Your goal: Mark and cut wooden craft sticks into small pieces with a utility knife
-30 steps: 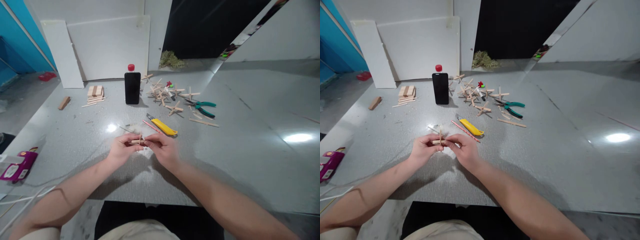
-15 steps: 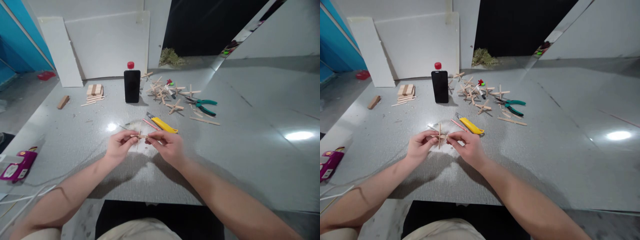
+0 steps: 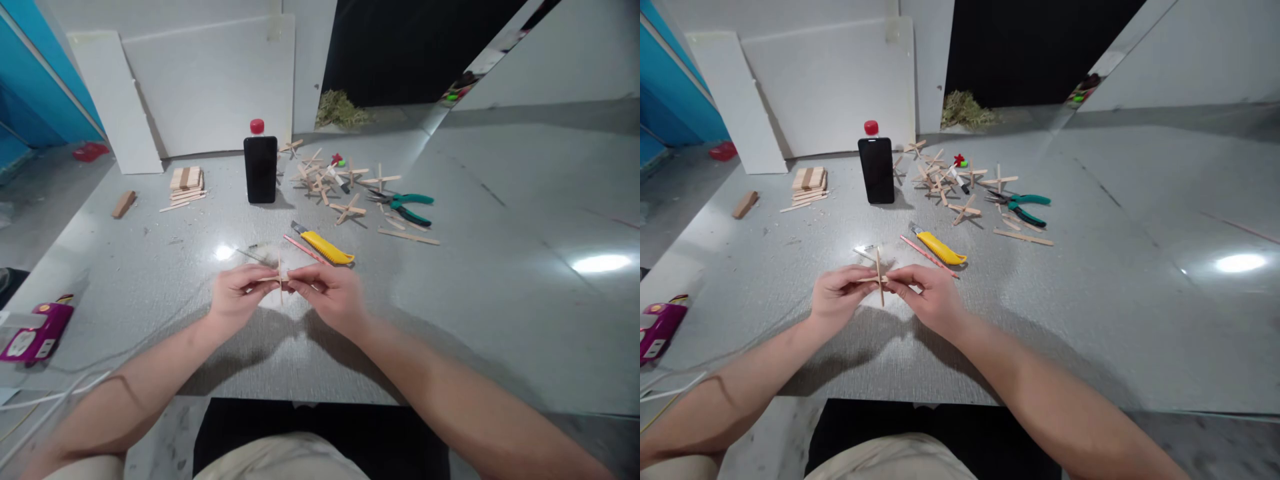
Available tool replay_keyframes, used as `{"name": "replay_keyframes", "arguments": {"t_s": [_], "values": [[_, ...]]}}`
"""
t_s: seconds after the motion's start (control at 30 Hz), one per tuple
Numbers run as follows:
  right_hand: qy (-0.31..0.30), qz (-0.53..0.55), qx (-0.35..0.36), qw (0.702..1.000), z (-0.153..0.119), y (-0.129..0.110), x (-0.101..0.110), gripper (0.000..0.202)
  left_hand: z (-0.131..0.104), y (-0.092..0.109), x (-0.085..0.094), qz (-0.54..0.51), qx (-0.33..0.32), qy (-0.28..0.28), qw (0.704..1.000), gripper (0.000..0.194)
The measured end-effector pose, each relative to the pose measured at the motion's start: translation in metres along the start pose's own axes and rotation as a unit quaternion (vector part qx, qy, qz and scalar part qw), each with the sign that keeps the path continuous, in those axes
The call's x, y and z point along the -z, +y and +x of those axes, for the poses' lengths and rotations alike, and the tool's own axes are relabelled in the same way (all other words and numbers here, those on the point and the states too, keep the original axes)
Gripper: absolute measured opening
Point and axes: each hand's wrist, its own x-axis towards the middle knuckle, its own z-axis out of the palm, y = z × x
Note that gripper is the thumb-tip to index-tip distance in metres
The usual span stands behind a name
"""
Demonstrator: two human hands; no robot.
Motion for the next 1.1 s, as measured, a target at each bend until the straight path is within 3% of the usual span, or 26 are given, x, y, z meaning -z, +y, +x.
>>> {"name": "replay_keyframes", "arguments": {"t_s": [0.17, 0.4, 0.63, 1.1], "values": [[0.011, -0.051, 0.044, 0.998, 0.000, -0.001, 0.000, 0.009, 0.001, 0.001, 0.000, -0.028, 0.027, -0.002, 0.999, 0.023], [0.020, -0.126, 0.115, 0.985, 0.000, -0.004, 0.002, 0.011, 0.003, 0.008, -0.004, -0.101, 0.115, 0.023, 0.988, 0.034], [0.017, -0.163, 0.158, 0.974, 0.000, -0.005, 0.002, 0.012, 0.006, 0.010, -0.005, -0.151, 0.179, 0.044, 0.971, 0.033], [0.016, -0.176, 0.160, 0.971, -0.004, -0.003, 0.001, 0.012, 0.008, 0.005, -0.005, -0.169, 0.216, 0.051, 0.960, 0.031]]}}
